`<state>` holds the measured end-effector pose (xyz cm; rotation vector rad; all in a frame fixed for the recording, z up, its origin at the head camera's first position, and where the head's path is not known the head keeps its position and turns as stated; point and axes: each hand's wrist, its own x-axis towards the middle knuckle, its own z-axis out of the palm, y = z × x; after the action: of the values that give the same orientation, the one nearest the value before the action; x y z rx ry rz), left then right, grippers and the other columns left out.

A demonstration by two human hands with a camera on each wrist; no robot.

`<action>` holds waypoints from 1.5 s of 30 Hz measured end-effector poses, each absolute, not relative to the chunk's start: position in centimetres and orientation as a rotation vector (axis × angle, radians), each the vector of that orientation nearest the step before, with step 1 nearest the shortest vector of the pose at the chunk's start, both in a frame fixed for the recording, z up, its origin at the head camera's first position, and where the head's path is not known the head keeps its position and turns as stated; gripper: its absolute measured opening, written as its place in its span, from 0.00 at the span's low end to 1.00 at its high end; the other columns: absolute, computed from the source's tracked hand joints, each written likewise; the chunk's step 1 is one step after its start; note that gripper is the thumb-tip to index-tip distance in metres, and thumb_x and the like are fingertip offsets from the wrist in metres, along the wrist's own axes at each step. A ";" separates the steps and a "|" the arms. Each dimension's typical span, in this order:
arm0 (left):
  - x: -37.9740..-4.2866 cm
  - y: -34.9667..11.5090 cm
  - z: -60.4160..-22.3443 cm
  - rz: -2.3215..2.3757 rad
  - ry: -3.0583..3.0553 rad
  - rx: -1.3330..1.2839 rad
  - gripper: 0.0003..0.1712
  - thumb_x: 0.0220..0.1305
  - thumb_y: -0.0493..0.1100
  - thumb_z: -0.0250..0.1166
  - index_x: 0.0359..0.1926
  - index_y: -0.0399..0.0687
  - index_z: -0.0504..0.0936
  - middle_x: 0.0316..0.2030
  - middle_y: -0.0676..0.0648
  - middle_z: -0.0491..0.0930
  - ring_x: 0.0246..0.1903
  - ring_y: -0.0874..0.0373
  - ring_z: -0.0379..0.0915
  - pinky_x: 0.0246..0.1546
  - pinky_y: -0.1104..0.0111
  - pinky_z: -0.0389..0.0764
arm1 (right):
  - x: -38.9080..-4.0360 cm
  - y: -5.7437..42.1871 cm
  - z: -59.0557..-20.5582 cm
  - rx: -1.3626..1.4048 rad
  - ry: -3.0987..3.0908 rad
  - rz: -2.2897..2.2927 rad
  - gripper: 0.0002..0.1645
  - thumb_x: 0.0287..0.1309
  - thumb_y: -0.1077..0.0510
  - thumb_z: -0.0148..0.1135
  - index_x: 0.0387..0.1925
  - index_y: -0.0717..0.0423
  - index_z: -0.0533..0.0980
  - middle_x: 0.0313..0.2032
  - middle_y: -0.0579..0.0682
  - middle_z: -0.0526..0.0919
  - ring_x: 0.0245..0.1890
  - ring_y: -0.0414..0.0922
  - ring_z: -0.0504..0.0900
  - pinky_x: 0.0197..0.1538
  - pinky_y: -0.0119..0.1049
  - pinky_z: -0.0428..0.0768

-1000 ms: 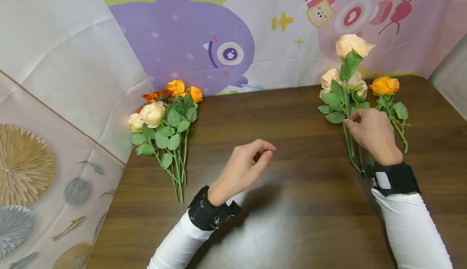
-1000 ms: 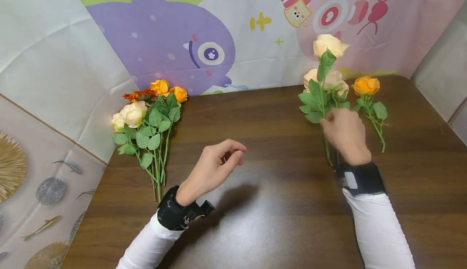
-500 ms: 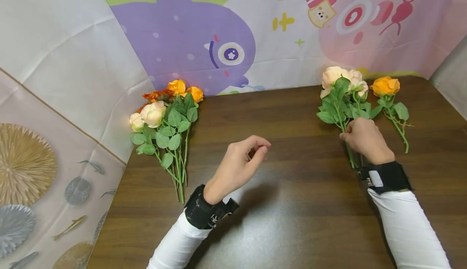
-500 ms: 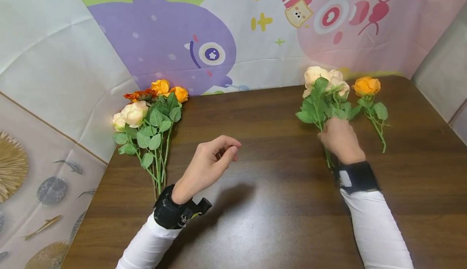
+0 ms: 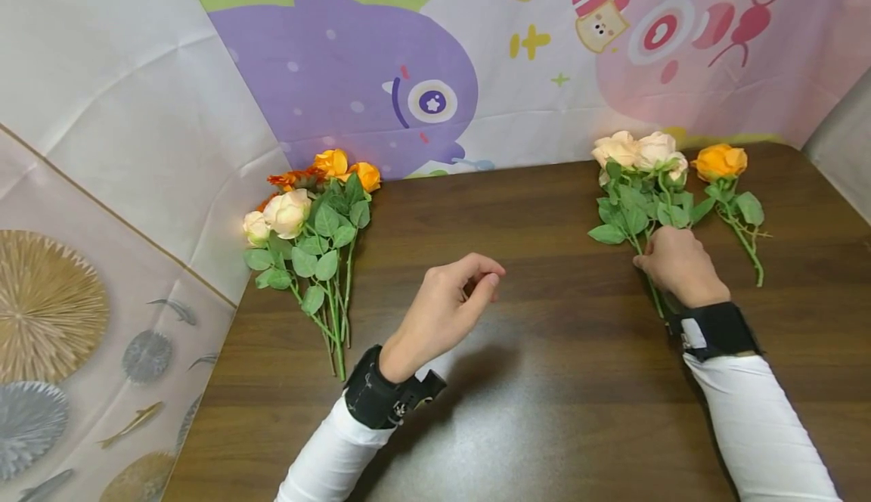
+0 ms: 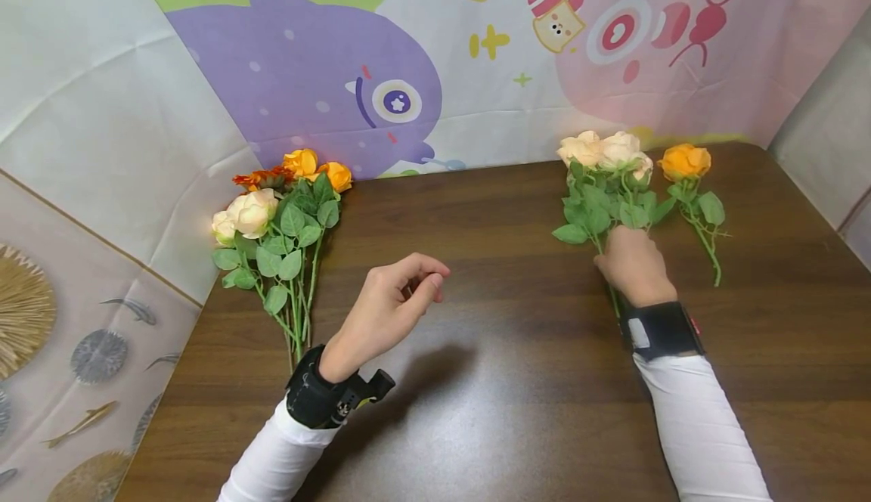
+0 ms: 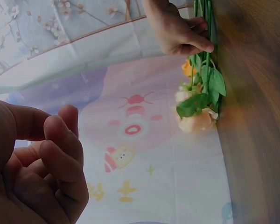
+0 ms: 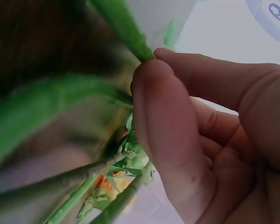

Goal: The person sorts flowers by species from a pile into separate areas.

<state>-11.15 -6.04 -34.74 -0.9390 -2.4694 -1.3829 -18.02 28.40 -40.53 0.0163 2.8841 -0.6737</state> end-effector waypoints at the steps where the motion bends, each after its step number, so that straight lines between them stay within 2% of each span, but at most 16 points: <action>1: -11.1 -6.0 -34.7 -1.382 -2.470 -0.938 0.06 0.71 0.34 0.58 0.43 0.41 0.82 0.25 0.53 0.79 0.23 0.66 0.72 0.23 0.75 0.73 | -18.0 28.4 -40.6 0.018 2.877 -0.676 0.22 0.65 0.56 0.61 0.15 0.55 0.71 0.14 0.47 0.68 0.18 0.48 0.72 0.23 0.39 0.68; 12: -11.0 -6.0 -34.7 -1.369 -2.470 -0.960 0.07 0.71 0.34 0.58 0.42 0.41 0.82 0.25 0.52 0.79 0.23 0.67 0.72 0.22 0.75 0.73 | -17.9 28.2 -40.5 -0.035 2.839 -0.681 0.26 0.66 0.57 0.60 0.10 0.55 0.71 0.08 0.46 0.69 0.11 0.44 0.72 0.20 0.37 0.68; 23: -11.0 -6.1 -34.6 -1.355 -2.461 -0.975 0.07 0.71 0.34 0.57 0.42 0.41 0.82 0.24 0.53 0.79 0.23 0.66 0.74 0.22 0.76 0.73 | -18.0 28.0 -40.4 -0.097 2.801 -0.666 0.29 0.64 0.57 0.61 0.07 0.52 0.68 0.06 0.44 0.67 0.10 0.43 0.73 0.23 0.36 0.71; 33: -11.4 -6.8 -34.3 -1.345 -2.469 -0.929 0.07 0.71 0.34 0.57 0.42 0.41 0.82 0.24 0.51 0.81 0.21 0.62 0.75 0.20 0.74 0.69 | -17.9 27.8 -40.0 -0.135 2.804 -0.625 0.29 0.64 0.58 0.61 0.06 0.52 0.67 0.06 0.43 0.65 0.09 0.42 0.70 0.23 0.35 0.70; 40: -11.4 -7.0 -34.2 -1.333 -2.503 -0.913 0.07 0.72 0.35 0.57 0.43 0.42 0.82 0.24 0.50 0.81 0.20 0.62 0.74 0.19 0.74 0.69 | -18.0 27.5 -40.6 -0.139 2.816 -0.611 0.27 0.66 0.59 0.58 0.09 0.52 0.67 0.08 0.47 0.71 0.10 0.43 0.77 0.22 0.37 0.75; 45: -11.4 -7.1 -34.2 -1.324 -2.504 -0.904 0.08 0.72 0.35 0.57 0.43 0.42 0.82 0.24 0.51 0.81 0.20 0.63 0.74 0.19 0.74 0.69 | -18.0 27.3 -40.7 -0.148 2.814 -0.594 0.26 0.67 0.59 0.58 0.11 0.54 0.69 0.09 0.49 0.72 0.10 0.44 0.77 0.22 0.37 0.75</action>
<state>-11.43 -7.14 -34.18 -0.9039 -2.5044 -1.3236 -18.00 27.26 -40.67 -0.1476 2.8137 -0.5940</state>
